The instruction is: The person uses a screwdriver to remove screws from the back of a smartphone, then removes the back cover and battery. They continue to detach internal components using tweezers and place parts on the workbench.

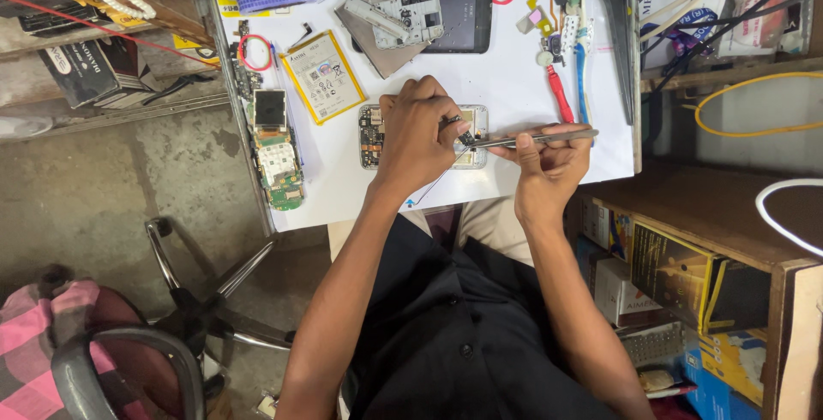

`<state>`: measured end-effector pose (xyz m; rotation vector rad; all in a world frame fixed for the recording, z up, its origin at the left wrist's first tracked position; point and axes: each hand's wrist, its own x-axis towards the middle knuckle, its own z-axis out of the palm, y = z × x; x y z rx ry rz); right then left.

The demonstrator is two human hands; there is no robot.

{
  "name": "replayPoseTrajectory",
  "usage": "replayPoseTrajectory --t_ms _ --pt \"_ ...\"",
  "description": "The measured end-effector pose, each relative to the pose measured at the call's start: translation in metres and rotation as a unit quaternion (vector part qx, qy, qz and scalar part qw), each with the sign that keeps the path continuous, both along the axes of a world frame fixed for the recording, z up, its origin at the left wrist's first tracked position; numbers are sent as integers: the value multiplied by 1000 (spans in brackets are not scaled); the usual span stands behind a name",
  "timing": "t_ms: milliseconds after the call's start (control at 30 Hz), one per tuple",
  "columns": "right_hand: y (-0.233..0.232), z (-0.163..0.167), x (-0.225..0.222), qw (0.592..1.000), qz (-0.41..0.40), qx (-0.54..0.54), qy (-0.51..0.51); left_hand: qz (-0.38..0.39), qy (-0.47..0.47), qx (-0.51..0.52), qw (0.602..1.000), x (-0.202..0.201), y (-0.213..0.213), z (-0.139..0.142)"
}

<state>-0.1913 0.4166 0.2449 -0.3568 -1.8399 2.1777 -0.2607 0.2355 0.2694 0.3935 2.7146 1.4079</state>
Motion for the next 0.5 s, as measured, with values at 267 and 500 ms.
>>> replayPoseTrajectory --t_ms 267,500 --pt "0 2 0 1000 -5 -5 7 2 6 6 1000 0 1 -1" --pt "-1 1 -2 1000 -13 -7 -6 2 5 3 1000 1 0 1"
